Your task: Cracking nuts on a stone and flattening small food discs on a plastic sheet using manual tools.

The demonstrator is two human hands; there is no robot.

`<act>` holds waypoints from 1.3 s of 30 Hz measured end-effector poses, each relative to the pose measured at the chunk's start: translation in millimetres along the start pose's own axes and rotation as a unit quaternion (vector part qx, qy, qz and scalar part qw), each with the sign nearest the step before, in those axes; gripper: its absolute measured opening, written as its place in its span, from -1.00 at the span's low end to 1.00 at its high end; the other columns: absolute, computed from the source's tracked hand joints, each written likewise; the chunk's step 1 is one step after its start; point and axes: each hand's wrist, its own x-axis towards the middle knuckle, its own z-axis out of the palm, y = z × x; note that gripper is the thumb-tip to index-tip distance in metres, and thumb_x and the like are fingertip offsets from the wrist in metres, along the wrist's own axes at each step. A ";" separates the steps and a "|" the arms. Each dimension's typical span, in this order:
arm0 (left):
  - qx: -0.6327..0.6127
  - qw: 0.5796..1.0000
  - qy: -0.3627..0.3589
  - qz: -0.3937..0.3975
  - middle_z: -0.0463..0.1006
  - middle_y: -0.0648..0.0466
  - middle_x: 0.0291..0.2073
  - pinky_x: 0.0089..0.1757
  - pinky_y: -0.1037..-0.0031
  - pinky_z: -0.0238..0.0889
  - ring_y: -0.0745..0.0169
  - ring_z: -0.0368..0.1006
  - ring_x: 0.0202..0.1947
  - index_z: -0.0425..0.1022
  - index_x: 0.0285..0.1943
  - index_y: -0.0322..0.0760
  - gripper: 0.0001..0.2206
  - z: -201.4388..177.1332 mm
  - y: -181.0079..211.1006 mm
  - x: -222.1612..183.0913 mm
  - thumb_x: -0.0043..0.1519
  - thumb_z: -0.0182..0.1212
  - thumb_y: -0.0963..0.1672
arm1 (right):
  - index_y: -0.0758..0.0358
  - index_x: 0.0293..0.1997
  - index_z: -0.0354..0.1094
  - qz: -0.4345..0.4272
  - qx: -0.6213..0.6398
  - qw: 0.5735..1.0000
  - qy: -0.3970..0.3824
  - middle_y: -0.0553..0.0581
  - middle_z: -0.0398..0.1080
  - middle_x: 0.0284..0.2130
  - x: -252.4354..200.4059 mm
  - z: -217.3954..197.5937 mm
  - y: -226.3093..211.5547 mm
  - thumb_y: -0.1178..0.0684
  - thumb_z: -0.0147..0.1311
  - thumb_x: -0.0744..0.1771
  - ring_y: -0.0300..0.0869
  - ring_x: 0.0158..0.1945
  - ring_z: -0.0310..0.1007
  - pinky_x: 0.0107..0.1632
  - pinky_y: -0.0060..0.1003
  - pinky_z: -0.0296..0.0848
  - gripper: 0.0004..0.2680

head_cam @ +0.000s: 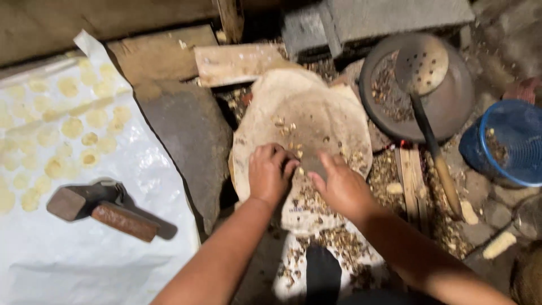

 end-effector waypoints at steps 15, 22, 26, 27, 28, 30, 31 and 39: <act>-0.015 1.000 0.004 0.014 0.47 -0.07 -0.06 0.06 0.17 0.35 -0.15 0.42 0.06 0.52 0.09 -0.21 -0.78 -22.9 -9.4 -22.4 0.28 0.26 -0.14 | 0.20 0.30 0.14 0.019 0.062 0.998 -0.010 0.52 0.37 -0.01 17.5 -2.1 -21.9 -0.15 -0.08 0.39 0.45 0.01 0.47 0.00 0.31 0.48 -0.63; -0.008 0.999 0.030 -0.021 0.48 0.08 -0.22 -0.05 0.20 0.35 -0.03 0.43 -0.06 0.57 -0.21 -0.08 -0.86 0.7 -18.2 -6.2 0.19 0.37 -0.04 | 0.13 0.30 0.14 -0.047 -0.040 0.998 -0.011 0.47 0.38 -0.05 17.0 -17.0 -33.5 -0.12 -0.07 0.40 0.40 -0.14 0.55 -0.12 0.26 0.55 -0.66; 0.035 0.999 0.019 -0.030 0.45 0.16 -0.14 -0.04 0.20 0.25 0.05 0.38 0.00 0.53 -0.16 -0.01 -0.73 -0.8 -15.1 -12.9 0.14 0.39 0.08 | -0.04 0.37 0.04 -0.041 -0.005 0.999 0.007 0.37 0.33 -0.02 18.7 -11.7 -32.8 -0.13 -0.09 0.40 0.40 -0.07 0.52 -0.09 0.26 0.53 -0.64; 0.036 0.999 0.016 -0.032 0.45 0.16 -0.14 -0.04 0.20 0.25 0.05 0.38 0.00 0.53 -0.16 -0.01 -0.73 -10.0 -13.1 -22.2 0.14 0.39 0.08 | -0.04 0.37 0.04 -0.039 -0.003 0.999 0.004 0.37 0.33 -0.02 19.0 -0.3 -31.7 -0.13 -0.09 0.40 0.40 -0.07 0.52 -0.09 0.26 0.53 -0.64; 0.046 0.998 -0.005 -0.034 0.41 0.08 -0.05 -0.01 0.19 0.23 0.00 0.36 0.06 0.46 0.04 -0.05 -0.73 -19.5 -12.2 -26.7 0.24 0.28 0.02 | -0.03 0.36 0.08 -0.081 -0.018 0.997 -0.003 0.38 0.32 -0.02 23.2 8.7 -31.3 -0.13 -0.07 0.40 0.42 -0.09 0.52 -0.11 0.27 0.55 -0.65; 0.057 0.998 -0.025 -0.032 0.38 0.00 0.03 0.02 0.18 0.21 -0.06 0.33 0.12 0.40 0.23 -0.09 -0.70 -29.0 -13.5 -31.9 0.35 0.16 -0.03 | -0.02 0.35 0.12 -0.122 -0.033 0.992 -0.007 0.38 0.32 -0.03 28.5 14.4 -33.3 -0.14 -0.05 0.40 0.43 -0.10 0.52 -0.14 0.27 0.56 -0.65; 0.047 0.999 -0.012 -0.019 0.39 0.04 -0.03 0.00 0.21 0.24 -0.03 0.35 0.07 0.44 0.21 -0.07 -0.74 -28.5 -16.2 -32.8 0.34 0.17 -0.08 | -0.02 0.37 0.14 -0.093 -0.012 0.996 -0.004 0.37 0.34 -0.06 29.8 12.1 -35.2 -0.14 -0.07 0.41 0.34 -0.16 0.55 -0.18 0.17 0.58 -0.66; 0.010 0.998 0.058 -0.002 0.47 0.09 -0.07 -0.06 0.26 0.38 0.00 0.42 0.04 0.53 0.10 -0.08 -0.80 -25.7 -21.2 -27.7 0.31 0.26 -0.13 | 0.05 0.36 0.06 -0.002 0.053 0.998 -0.034 0.48 0.39 0.02 27.8 -23.7 -53.8 -0.14 -0.06 0.38 0.41 0.03 0.48 0.03 0.32 0.44 -0.61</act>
